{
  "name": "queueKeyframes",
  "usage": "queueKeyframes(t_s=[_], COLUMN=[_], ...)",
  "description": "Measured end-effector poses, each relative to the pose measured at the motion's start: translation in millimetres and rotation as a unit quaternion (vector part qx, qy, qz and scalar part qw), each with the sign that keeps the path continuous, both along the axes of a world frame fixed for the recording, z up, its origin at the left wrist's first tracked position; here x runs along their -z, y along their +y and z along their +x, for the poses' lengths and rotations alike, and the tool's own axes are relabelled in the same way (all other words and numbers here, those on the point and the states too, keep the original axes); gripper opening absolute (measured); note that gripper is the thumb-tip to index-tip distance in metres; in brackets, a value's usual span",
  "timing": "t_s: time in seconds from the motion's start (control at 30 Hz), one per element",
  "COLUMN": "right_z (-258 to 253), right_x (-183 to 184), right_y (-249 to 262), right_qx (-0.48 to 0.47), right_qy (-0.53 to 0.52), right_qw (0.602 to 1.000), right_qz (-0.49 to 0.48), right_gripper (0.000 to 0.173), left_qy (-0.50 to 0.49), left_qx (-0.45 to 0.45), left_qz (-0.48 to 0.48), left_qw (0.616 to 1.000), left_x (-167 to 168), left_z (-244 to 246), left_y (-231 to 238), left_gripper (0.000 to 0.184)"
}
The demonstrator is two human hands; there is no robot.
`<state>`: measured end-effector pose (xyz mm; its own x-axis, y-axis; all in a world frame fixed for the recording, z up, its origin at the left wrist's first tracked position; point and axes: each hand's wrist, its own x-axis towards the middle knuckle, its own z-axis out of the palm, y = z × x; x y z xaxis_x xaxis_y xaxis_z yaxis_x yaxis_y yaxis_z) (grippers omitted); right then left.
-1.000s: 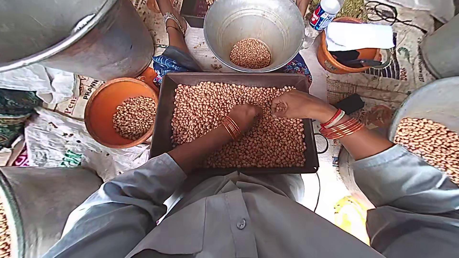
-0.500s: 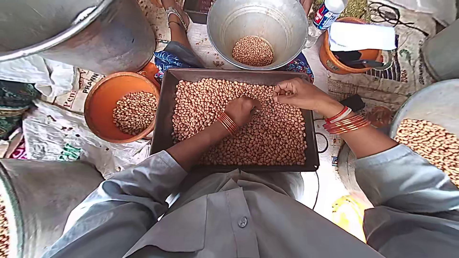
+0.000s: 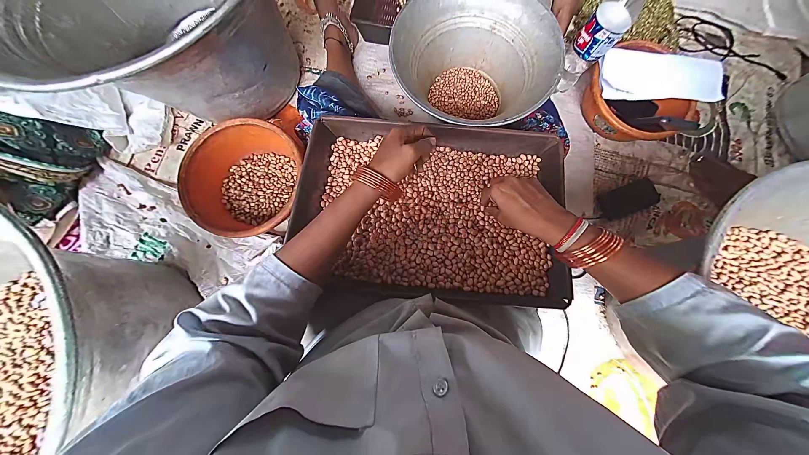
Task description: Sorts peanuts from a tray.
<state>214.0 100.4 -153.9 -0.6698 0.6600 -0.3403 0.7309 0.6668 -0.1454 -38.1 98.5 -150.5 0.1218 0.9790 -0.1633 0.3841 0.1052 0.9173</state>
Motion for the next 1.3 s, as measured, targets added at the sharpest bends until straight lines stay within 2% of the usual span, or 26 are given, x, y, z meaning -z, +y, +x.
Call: queueKeyframes(t_s=[0.07, 0.2, 0.37, 0.43, 0.53, 0.63, 0.7, 0.8, 0.87, 0.97, 1.03, 1.13, 1.2, 1.3], right_z=[-1, 0, 3, 2, -5, -22, -30, -27, -17, 5, 17, 23, 20, 18], right_x=[-1, 0, -9, -17, -33, -34, -32, -26, -24, -18, -11, -3, 2, 10], right_y=[0, 6, 11, 8, -14, -34, -44, -40, -24, 8, 29, 44, 47, 47], right_qx=[0.002, 0.014, 0.044, 0.044, 0.008, -0.06, -0.097, -0.101, -0.068, 0.008, 0.059, 0.099, 0.099, 0.087], right_qy=[-0.01, -0.001, 0.019, 0.042, 0.155, 0.221, 0.23, 0.244, 0.239, 0.151, 0.062, -0.02, -0.044, -0.051], right_qw=[1.0, 1.0, 0.999, 0.998, 0.988, 0.973, 0.968, 0.963, 0.966, 0.986, 0.995, 0.994, 0.992, 0.991], right_qz=[-0.001, -0.019, -0.021, -0.019, -0.004, 0.01, 0.024, 0.059, 0.072, 0.069, 0.056, 0.052, 0.071, 0.093], right_gripper=[0.013, 0.012, 0.012, 0.012, 0.01, 0.013, 0.016, 0.015, 0.016, 0.016, 0.02, 0.029, 0.026, 0.024], left_qy=[0.024, 0.234, 0.305, 0.272, 0.077, -0.078, -0.109, -0.101, -0.056, 0.096, 0.255, 0.451, 0.485, 0.422], left_qx=[0.028, 0.15, 0.201, 0.197, 0.192, 0.223, 0.23, 0.217, 0.184, 0.045, -0.046, -0.147, -0.153, -0.087], left_qz=[-0.014, -0.019, -0.019, -0.014, -0.053, -0.164, -0.239, -0.234, -0.187, -0.098, -0.042, -0.015, 0.012, 0.079], left_qw=[0.999, 0.96, 0.931, 0.942, 0.977, 0.958, 0.937, 0.942, 0.963, 0.989, 0.965, 0.88, 0.861, 0.899], left_x=[-4, 4, 23, 20, 20, 19, 18, 17, 6, -17, -29, -48, -56, -51], left_z=[-7, 1, 13, 15, 18, 30, 35, 23, 1, -52, -99, -146, -146, -112], left_y=[-9, -33, -42, -42, -45, -49, -48, -45, -44, -50, -55, -60, -59, -42], left_gripper=[0.024, 0.018, 0.02, 0.017, 0.014, 0.01, 0.012, 0.009, 0.008, 0.006, 0.005, 0.015, 0.019, 0.018])
